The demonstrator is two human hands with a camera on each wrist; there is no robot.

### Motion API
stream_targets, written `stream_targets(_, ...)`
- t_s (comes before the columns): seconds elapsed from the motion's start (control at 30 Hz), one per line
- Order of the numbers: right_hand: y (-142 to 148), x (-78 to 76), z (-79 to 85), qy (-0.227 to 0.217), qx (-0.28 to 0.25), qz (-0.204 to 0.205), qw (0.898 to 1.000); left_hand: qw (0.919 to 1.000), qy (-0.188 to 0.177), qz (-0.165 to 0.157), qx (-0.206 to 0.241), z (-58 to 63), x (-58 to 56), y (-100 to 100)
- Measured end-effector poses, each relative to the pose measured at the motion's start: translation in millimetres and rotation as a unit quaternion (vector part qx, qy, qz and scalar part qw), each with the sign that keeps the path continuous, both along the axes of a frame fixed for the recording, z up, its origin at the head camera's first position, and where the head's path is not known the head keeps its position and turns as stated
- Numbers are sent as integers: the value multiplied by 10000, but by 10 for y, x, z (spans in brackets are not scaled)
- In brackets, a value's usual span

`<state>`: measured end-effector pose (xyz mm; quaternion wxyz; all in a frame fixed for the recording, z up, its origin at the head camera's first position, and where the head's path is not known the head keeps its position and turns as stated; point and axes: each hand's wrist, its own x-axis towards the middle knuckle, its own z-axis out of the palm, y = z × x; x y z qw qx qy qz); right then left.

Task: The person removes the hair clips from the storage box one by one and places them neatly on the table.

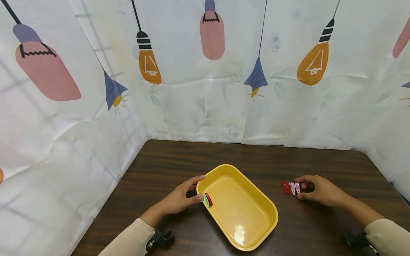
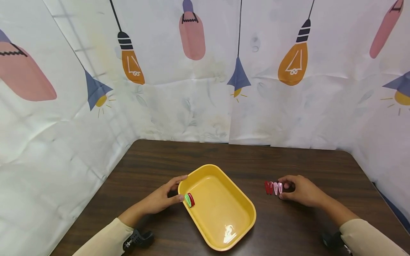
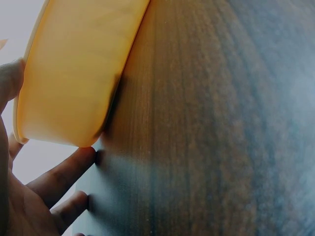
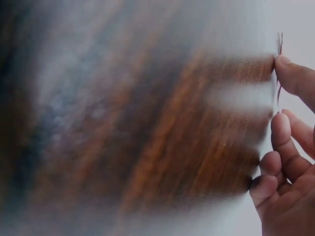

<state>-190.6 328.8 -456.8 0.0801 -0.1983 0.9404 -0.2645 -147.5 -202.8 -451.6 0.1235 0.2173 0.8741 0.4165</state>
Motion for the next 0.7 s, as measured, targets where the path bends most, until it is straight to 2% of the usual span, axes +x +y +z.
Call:
stream_targets(0.4,-16,-12,18,-18,42,86,10000,10000,39,6,-33,-21,-6,-14)
stream_targets(0.53,-28,-8,77,-26,31,86,10000,10000,43,-20,-27,-21,-7,-14)
stream_targets(0.7,-65,-41,212,231,128,90,9996,9999,86,-36,-44,-17,-11,-17)
